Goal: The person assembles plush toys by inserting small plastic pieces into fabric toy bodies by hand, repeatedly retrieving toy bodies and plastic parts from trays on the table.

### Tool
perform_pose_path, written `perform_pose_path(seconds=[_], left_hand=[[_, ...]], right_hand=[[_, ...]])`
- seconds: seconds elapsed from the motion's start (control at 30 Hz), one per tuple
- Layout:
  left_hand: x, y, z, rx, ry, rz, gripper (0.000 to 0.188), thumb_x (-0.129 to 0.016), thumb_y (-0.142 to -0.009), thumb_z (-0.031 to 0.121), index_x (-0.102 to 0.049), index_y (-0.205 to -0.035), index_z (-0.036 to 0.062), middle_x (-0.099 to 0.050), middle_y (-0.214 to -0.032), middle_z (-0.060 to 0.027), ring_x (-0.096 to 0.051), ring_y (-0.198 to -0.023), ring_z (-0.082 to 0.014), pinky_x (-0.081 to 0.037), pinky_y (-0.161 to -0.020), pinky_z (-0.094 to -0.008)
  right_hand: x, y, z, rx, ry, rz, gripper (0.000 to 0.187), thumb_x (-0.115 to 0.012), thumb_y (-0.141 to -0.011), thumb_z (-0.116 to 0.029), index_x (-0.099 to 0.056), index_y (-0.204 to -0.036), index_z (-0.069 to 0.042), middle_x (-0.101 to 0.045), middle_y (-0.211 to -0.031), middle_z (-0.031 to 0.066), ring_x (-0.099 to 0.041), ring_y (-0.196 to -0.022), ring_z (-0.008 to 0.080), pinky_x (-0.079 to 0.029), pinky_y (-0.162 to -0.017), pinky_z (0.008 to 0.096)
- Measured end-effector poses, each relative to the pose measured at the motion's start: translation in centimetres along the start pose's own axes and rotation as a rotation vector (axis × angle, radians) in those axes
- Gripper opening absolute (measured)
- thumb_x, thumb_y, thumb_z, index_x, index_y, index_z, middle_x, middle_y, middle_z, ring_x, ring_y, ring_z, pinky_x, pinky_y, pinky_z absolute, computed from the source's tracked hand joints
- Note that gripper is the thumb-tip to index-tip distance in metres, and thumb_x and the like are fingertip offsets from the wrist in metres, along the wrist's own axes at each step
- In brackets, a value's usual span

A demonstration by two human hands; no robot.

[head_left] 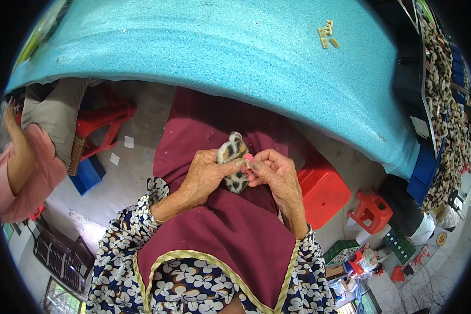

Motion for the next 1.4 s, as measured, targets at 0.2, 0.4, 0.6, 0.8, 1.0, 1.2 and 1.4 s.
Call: perform_pose_path(seconds=[0.2, 0.4, 0.6, 0.8, 1.0, 1.2, 1.4], left_hand=[[0.0, -0.3, -0.7, 0.009, 0.030, -0.006, 0.015, -0.064, -0.083, 0.010, -0.067, -0.093, -0.0018, -0.067, -0.080, -0.0046, -0.059, -0.068, -0.0066, -0.049, -0.061, -0.0234], [-0.2, -0.4, -1.0, 0.025, -0.009, -0.057, 0.016, -0.062, -0.084, 0.008, -0.064, -0.098, -0.0010, -0.067, -0.087, -0.0052, -0.060, -0.075, -0.0086, -0.050, -0.069, -0.0244], [-0.6, -0.4, -0.6, -0.080, -0.029, -0.065, 0.018, -0.059, -0.082, 0.000, -0.064, -0.100, -0.0002, -0.066, -0.080, -0.0017, -0.057, -0.071, -0.0052, -0.049, -0.064, -0.0234], [-0.9, -0.1, 0.0, -0.148, -0.204, -0.057, 0.019, -0.060, -0.078, -0.003, -0.062, -0.098, -0.0011, -0.065, -0.079, -0.0036, -0.057, -0.072, -0.0058, -0.049, -0.063, -0.0239], [-0.3, -0.3, -1.0, -0.149, -0.297, -0.055, 0.018, -0.062, -0.079, 0.000, -0.061, -0.097, 0.0000, -0.062, -0.076, -0.0019, -0.055, -0.070, -0.0058, -0.047, -0.061, -0.0241], [-0.3, -0.9, -0.7, 0.004, 0.067, -0.017, 0.020, -0.067, -0.081, 0.008, -0.061, -0.099, 0.0013, -0.063, -0.082, -0.0013, -0.056, -0.071, -0.0060, -0.047, -0.063, -0.0230], [-0.2, -0.9, -0.6, -0.023, 0.099, -0.037, 0.023, -0.065, -0.082, 0.006, -0.061, -0.103, 0.0007, -0.064, -0.089, -0.0026, -0.059, -0.078, -0.0090, -0.049, -0.071, -0.0237]], right_hand=[[0.3, -0.2, 0.6, -0.008, -0.033, -0.015, 0.018, -0.065, -0.084, -0.013, -0.057, -0.091, 0.001, -0.063, -0.076, 0.0070, -0.061, -0.064, 0.0099, -0.052, -0.057, 0.0208], [0.3, -0.3, 0.4, -0.033, -0.036, -0.004, 0.016, -0.066, -0.083, -0.012, -0.057, -0.089, 0.000, -0.064, -0.079, 0.0072, -0.061, -0.067, 0.0103, -0.051, -0.059, 0.0215], [0.4, -0.4, 0.7, -0.034, -0.051, -0.002, 0.013, -0.065, -0.082, -0.009, -0.057, -0.088, 0.000, -0.063, -0.079, 0.0067, -0.060, -0.066, 0.0094, -0.051, -0.058, 0.0211], [0.3, -0.8, 1.8, -0.014, -0.099, 0.012, 0.011, -0.066, -0.079, -0.002, -0.057, -0.086, -0.001, -0.062, -0.075, 0.0052, -0.059, -0.060, 0.0086, -0.050, -0.054, 0.0208], [0.0, -1.6, 3.3, -0.035, -0.100, -0.028, 0.010, -0.065, -0.078, 0.002, -0.057, -0.085, 0.000, -0.061, -0.073, 0.0053, -0.058, -0.056, 0.0086, -0.051, -0.052, 0.0216], [-0.5, -0.7, 1.4, -0.009, -0.096, 0.040, 0.010, -0.062, -0.080, 0.003, -0.057, -0.088, 0.002, -0.062, -0.079, 0.0086, -0.062, -0.067, 0.0121, -0.054, -0.060, 0.0239], [-1.2, -0.2, 1.1, 0.034, -0.050, 0.034, 0.013, -0.061, -0.082, 0.001, -0.055, -0.094, 0.003, -0.062, -0.083, 0.0097, -0.063, -0.073, 0.0129, -0.054, -0.063, 0.0238]])
Point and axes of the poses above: each hand's wrist, its own y-axis away from the middle knuckle, its own x-axis out of the back of the hand, z = x × y, the point moved 7 cm from there along -y, towards the middle knuckle
